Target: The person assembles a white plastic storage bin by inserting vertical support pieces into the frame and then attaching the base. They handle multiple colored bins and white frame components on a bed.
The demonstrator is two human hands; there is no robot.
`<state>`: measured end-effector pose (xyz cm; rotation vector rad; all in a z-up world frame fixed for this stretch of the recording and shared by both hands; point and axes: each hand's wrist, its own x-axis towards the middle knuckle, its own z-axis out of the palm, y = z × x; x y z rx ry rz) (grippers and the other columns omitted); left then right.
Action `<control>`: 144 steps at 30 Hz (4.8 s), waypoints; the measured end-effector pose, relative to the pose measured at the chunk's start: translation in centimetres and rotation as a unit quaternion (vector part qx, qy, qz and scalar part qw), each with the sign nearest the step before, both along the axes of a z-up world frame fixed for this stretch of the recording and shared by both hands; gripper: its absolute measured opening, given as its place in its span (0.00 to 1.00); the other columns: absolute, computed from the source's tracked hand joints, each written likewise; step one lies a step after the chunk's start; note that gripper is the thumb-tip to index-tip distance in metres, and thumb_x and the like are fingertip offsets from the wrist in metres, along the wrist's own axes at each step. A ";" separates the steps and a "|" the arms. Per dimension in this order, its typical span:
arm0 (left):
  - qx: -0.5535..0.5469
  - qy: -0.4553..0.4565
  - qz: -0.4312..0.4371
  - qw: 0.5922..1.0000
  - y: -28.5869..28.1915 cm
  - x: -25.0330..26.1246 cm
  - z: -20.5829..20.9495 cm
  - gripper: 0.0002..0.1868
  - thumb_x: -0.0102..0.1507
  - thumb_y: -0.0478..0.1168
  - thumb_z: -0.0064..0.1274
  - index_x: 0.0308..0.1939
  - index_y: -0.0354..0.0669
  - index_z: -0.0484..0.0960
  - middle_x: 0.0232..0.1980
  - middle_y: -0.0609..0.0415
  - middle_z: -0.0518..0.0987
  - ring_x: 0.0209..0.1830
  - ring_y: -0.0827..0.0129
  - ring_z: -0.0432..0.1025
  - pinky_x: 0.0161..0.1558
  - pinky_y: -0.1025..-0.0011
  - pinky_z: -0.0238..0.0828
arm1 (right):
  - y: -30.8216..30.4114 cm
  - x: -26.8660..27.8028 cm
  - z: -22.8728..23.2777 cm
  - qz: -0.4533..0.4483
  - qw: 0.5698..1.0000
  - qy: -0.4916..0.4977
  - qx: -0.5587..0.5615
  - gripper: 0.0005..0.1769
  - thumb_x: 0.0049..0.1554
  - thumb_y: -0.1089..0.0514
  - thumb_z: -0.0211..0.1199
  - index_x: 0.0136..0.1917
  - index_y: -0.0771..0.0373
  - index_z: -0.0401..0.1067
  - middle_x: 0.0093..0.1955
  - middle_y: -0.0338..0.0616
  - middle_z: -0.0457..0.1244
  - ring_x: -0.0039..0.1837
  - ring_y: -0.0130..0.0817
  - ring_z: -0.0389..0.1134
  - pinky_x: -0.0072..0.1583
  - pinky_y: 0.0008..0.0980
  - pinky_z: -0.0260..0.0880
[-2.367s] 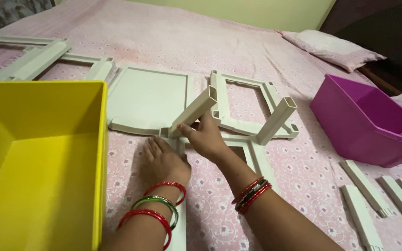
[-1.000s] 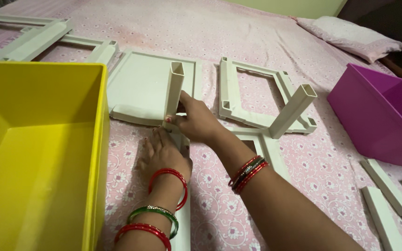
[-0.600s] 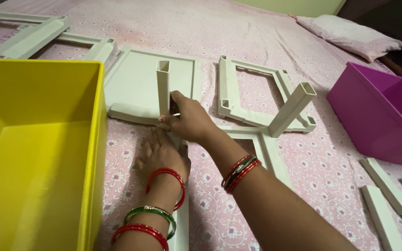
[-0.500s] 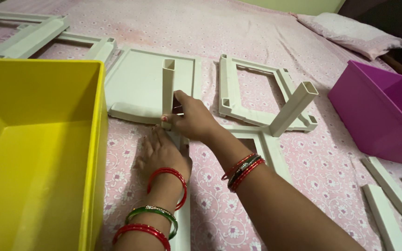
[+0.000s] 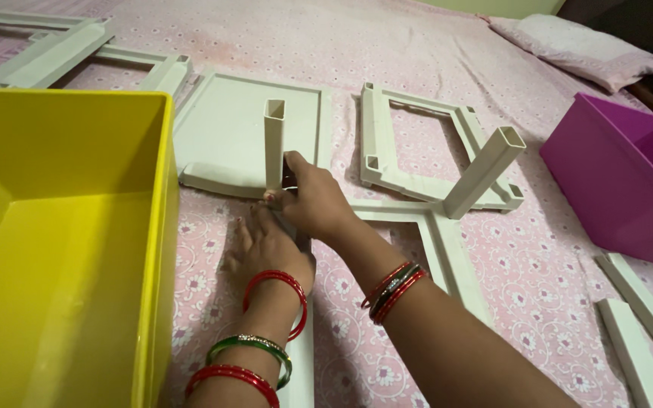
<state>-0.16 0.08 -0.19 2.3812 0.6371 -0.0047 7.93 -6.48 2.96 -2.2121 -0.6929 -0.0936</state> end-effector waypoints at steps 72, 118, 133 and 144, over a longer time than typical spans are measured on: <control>0.095 -0.216 -0.246 0.940 -24.0 -22.8 21.9 0.50 0.60 0.40 0.54 0.79 0.80 0.44 0.85 0.50 0.33 0.82 0.42 0.26 0.65 0.23 0.33 | -28.1 -31.2 16.5 -0.364 0.889 -0.198 -0.194 0.46 0.50 0.58 0.70 0.78 0.43 0.55 0.83 0.53 0.43 0.81 0.60 0.38 0.72 0.70 0.39; 0.046 0.022 -0.299 0.953 -39.3 -15.0 -0.1 0.50 0.62 0.40 0.57 0.80 0.69 0.43 0.83 0.46 0.45 0.81 0.48 0.44 0.77 0.58 0.47 | -42.8 -25.3 -4.8 -0.342 0.904 0.050 -0.250 0.37 0.56 0.45 0.65 0.76 0.39 0.58 0.80 0.57 0.47 0.77 0.57 0.52 0.72 0.64 0.48; -0.077 0.030 -0.259 0.962 -39.1 -13.5 -0.6 0.42 0.65 0.38 0.45 0.81 0.70 0.47 0.78 0.45 0.61 0.74 0.52 0.63 0.70 0.58 0.63 | -42.5 -24.4 -3.4 -0.437 0.889 0.115 -0.075 0.23 0.53 0.55 0.67 0.64 0.48 0.77 0.50 0.61 0.72 0.50 0.51 0.74 0.57 0.43 0.73; -0.302 -0.008 -0.165 0.939 -38.9 -14.1 2.4 0.35 0.70 0.45 0.41 0.80 0.59 0.49 0.75 0.44 0.66 0.73 0.56 0.65 0.70 0.60 0.62 | -42.5 -25.1 -3.1 -0.353 0.856 0.194 0.324 0.27 0.50 0.65 0.71 0.62 0.77 0.73 0.53 0.53 0.73 0.51 0.30 0.75 0.54 0.27 0.75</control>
